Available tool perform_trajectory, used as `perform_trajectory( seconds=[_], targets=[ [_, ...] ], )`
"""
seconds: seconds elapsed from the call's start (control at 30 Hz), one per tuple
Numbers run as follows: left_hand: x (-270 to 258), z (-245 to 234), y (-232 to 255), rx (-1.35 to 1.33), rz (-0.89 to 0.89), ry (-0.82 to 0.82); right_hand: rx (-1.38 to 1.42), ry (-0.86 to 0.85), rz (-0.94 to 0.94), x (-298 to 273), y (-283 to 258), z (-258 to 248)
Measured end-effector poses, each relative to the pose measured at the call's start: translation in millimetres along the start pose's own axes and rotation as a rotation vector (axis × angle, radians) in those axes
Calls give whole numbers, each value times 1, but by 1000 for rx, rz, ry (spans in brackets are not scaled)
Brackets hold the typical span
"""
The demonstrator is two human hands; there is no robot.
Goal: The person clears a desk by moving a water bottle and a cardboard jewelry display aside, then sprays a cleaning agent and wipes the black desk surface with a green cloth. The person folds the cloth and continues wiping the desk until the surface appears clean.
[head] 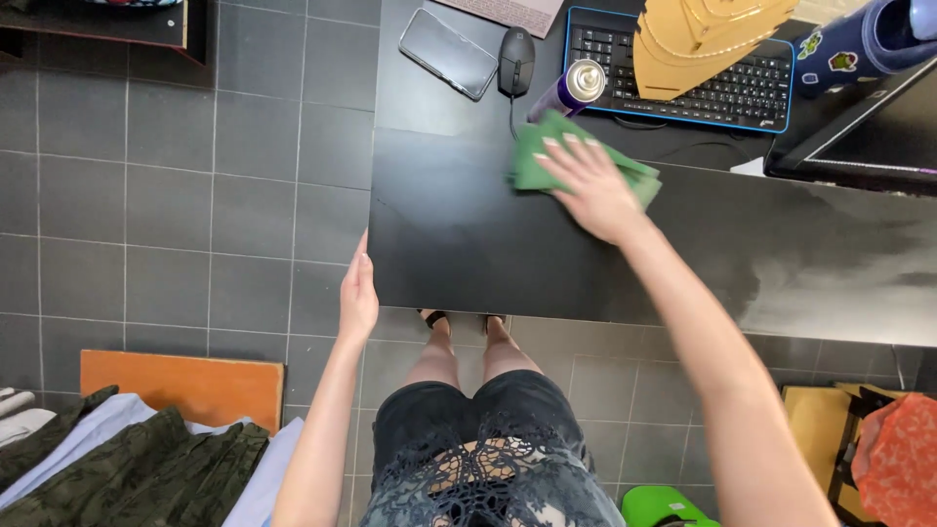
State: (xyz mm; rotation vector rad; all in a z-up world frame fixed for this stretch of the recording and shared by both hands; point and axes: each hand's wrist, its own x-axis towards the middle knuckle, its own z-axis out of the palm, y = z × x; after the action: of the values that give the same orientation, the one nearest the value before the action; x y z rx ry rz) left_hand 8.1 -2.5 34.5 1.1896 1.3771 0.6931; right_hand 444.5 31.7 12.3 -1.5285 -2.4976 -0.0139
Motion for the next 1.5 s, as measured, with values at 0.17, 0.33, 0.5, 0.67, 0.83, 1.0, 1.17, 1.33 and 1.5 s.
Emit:
perform_trajectory(
  seconds=[0.17,0.33,0.5,0.67,0.83,1.0,1.17,1.33,1.5],
  targets=[
    [-3,0,-6,20,51,29,27,-135,109,-44,16,-13],
    [6,0,-26,9,69,52,26,-105,86,13,-20,15],
    [6,-2,-24,-13,53,1,47,-66,34,116,-97,40],
    [3,1,-14,-35,62,21,95,-65,37,162,-162,60],
    [13,14,-58,-100,97,56,109,-75,33,144,-223,58],
    [21,37,-68,-336,36,379,184,-88,36,101,-272,47],
    [12,31,-42,-364,79,436,151,-145,34,43,-277,28],
    [13,25,-55,-344,129,372,189,-92,14,-43,-227,-6],
    [14,18,-61,-378,116,241,7,-235,80,-149,-159,-31]
  ],
)
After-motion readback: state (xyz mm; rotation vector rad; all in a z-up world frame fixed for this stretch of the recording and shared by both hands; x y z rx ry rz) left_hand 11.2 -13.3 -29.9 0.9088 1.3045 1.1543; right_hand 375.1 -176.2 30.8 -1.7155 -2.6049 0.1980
